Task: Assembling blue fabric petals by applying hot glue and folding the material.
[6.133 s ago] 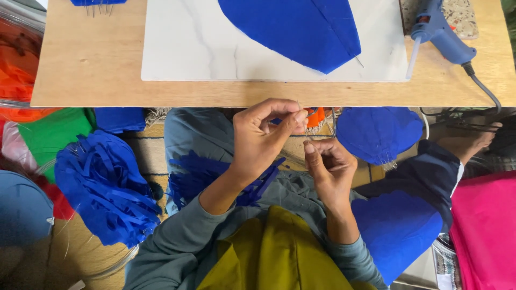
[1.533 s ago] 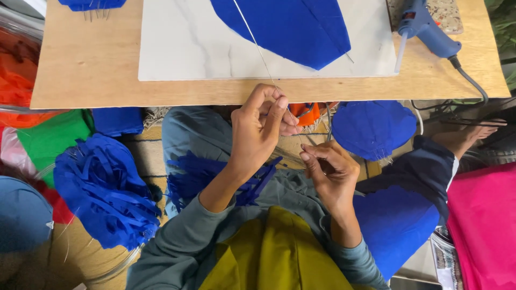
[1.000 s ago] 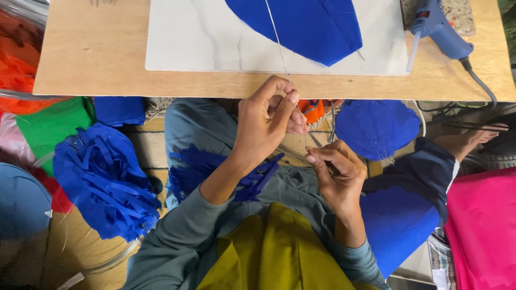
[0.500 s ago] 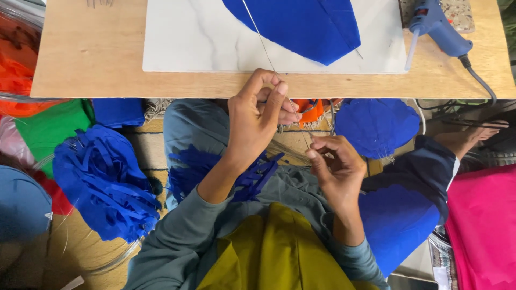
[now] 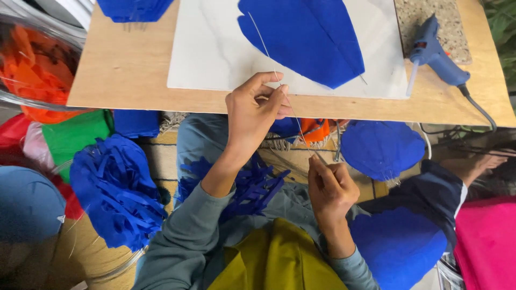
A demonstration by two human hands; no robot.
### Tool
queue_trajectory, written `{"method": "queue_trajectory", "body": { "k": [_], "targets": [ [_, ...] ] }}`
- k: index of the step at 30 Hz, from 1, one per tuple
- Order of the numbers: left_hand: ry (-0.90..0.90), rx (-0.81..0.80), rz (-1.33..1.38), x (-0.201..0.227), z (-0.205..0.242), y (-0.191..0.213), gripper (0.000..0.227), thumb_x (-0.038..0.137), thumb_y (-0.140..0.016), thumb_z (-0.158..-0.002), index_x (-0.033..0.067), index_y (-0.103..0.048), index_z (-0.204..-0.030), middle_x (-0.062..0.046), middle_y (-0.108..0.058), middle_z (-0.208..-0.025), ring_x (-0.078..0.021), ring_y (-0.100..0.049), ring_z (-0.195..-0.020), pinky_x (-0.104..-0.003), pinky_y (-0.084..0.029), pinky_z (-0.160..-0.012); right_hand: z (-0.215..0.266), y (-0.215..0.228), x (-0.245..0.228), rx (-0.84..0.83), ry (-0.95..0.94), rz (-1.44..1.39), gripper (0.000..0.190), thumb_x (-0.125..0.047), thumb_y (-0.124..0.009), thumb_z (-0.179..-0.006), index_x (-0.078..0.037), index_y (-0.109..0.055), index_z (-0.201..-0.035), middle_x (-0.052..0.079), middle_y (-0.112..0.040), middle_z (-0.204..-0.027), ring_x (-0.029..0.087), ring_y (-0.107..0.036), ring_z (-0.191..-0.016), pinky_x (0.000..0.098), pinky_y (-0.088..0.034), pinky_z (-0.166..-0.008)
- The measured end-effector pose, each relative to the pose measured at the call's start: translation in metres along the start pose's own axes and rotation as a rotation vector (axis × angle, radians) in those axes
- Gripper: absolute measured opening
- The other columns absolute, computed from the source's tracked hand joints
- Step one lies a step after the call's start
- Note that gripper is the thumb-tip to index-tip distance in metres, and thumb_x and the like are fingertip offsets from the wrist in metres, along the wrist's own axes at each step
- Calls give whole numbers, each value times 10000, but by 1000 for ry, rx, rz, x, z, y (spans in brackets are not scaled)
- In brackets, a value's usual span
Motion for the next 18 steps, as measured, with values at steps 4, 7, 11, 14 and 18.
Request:
{"method": "queue_trajectory", "body": {
  "k": [4,7,11,14,18],
  "targets": [
    [-21,11,-12,1,-3,4,134,6,-569,-793,-30,-596,-919,-196,-629,-646,-251,-661,-546,-290,-589,-472,-2,-2,-9,9,54,44,78,32,-690,-756,-37,-702,-791,50,-435,-543,197,-420,-369,243,-363,-371],
    [-43,26,-22,-1,-3,6,132,-13,-559,-785,-29,-602,-908,-188,-625,-632,-252,-656,-533,-293,-588,-460,-2,-5,-12,8,83,57,87,52,-677,-755,-31,-693,-773,47,-421,-531,205,-406,-360,254,-352,-364],
    [-85,25,-98,-5,-6,8,105,18,-589,-777,18,-621,-877,-143,-630,-619,-221,-651,-514,-285,-579,-439,1,-7,-12,2,88,75,65,29,-679,-763,-35,-690,-766,46,-422,-536,214,-414,-364,285,-341,-354],
    [-100,91,-83,8,-19,20,106,34,-580,-765,19,-610,-865,-153,-630,-625,-209,-653,-518,-285,-578,-449,3,-9,-11,3,106,85,64,4,-684,-768,-58,-681,-752,29,-417,-537,210,-419,-368,289,-335,-349],
    [-44,125,-72,7,-37,34,124,36,-550,-774,28,-615,-880,-174,-634,-641,-232,-664,-506,-267,-591,-441,5,-10,-10,-10,109,67,67,8,-677,-773,-43,-669,-730,29,-393,-519,208,-405,-346,287,-328,-332]
  ]
}}
Point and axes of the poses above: each hand's wrist, its own z-axis away from the middle knuckle, its own y-axis out of the back of the hand, x = y × z, the point moved 5 cm from there along -z, towards the middle knuckle
